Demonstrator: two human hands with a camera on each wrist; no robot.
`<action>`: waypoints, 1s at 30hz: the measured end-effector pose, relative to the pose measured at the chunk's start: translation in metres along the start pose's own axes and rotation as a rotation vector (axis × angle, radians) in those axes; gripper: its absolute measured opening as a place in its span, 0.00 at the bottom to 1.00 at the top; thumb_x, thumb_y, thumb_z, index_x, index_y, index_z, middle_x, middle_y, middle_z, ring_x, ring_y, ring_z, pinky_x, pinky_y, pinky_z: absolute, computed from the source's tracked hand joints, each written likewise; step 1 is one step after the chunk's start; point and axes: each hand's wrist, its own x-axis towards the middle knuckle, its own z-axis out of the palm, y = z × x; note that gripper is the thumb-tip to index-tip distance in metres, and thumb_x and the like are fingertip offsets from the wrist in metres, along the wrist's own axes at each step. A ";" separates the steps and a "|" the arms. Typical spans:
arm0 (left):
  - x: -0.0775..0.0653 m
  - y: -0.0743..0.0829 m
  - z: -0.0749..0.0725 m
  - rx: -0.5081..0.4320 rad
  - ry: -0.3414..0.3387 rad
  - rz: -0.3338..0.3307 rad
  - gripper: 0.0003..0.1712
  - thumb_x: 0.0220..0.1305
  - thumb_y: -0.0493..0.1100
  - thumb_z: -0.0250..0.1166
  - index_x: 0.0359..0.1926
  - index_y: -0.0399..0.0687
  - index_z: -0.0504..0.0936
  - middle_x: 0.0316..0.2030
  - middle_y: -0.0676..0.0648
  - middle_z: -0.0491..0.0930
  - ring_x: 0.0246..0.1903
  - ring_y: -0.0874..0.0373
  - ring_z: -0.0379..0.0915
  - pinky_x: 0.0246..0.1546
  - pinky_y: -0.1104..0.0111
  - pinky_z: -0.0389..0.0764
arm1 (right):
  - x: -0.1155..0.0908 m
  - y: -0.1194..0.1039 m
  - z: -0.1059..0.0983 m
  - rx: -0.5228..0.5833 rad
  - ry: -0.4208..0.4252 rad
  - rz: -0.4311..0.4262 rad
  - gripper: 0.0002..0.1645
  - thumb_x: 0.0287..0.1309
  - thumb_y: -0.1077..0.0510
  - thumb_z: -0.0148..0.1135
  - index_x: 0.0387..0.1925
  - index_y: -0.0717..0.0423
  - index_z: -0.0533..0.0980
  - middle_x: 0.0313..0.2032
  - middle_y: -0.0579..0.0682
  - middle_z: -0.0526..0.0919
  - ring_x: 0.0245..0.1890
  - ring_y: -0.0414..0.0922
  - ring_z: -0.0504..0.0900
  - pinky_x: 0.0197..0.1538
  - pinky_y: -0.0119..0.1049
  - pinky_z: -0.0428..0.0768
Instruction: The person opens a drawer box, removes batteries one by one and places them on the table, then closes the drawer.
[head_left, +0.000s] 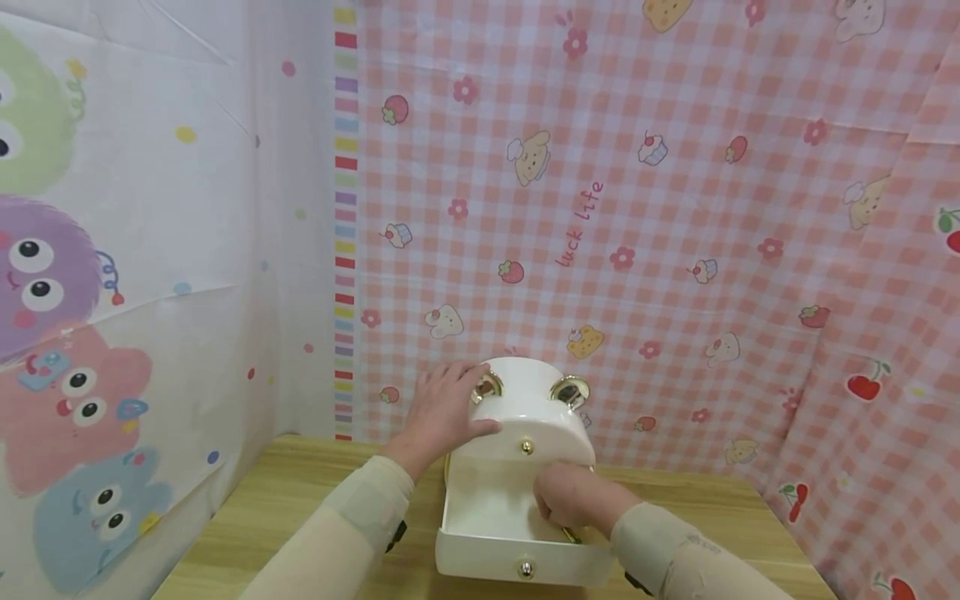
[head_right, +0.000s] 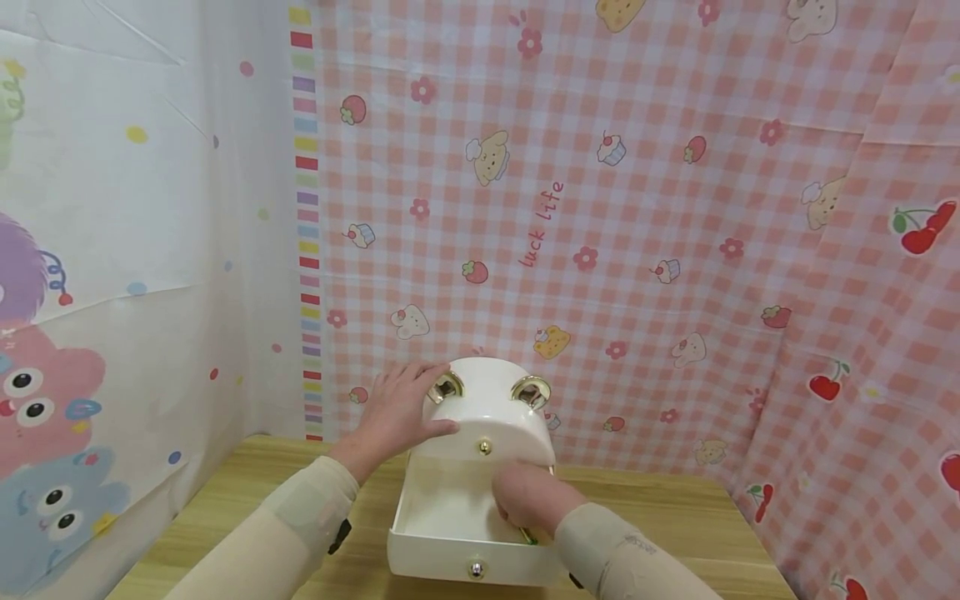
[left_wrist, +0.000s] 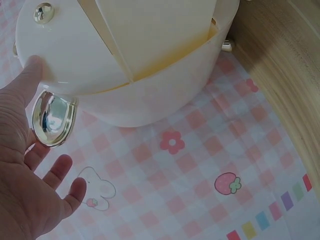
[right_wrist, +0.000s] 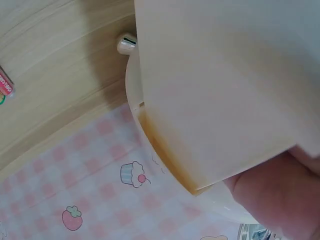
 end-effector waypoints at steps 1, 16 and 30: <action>0.000 0.000 0.000 -0.002 -0.001 -0.002 0.55 0.55 0.68 0.80 0.78 0.55 0.71 0.73 0.46 0.75 0.73 0.44 0.69 0.73 0.44 0.70 | 0.000 0.001 0.001 -0.007 0.011 -0.017 0.16 0.51 0.70 0.74 0.16 0.51 0.81 0.16 0.39 0.75 0.19 0.37 0.68 0.25 0.29 0.69; 0.000 0.000 0.001 -0.021 -0.012 -0.008 0.55 0.55 0.67 0.80 0.79 0.55 0.70 0.73 0.46 0.74 0.74 0.43 0.68 0.74 0.43 0.69 | -0.012 0.011 0.000 0.161 -0.013 -0.098 0.24 0.48 0.69 0.75 0.08 0.51 0.72 0.11 0.35 0.65 0.15 0.31 0.57 0.19 0.25 0.56; -0.001 0.001 0.000 -0.019 -0.005 -0.003 0.55 0.56 0.66 0.81 0.79 0.54 0.70 0.73 0.45 0.74 0.74 0.43 0.68 0.73 0.43 0.70 | -0.015 0.010 0.007 0.071 0.083 -0.277 0.33 0.40 0.69 0.74 0.08 0.46 0.57 0.12 0.31 0.50 0.15 0.28 0.47 0.21 0.23 0.45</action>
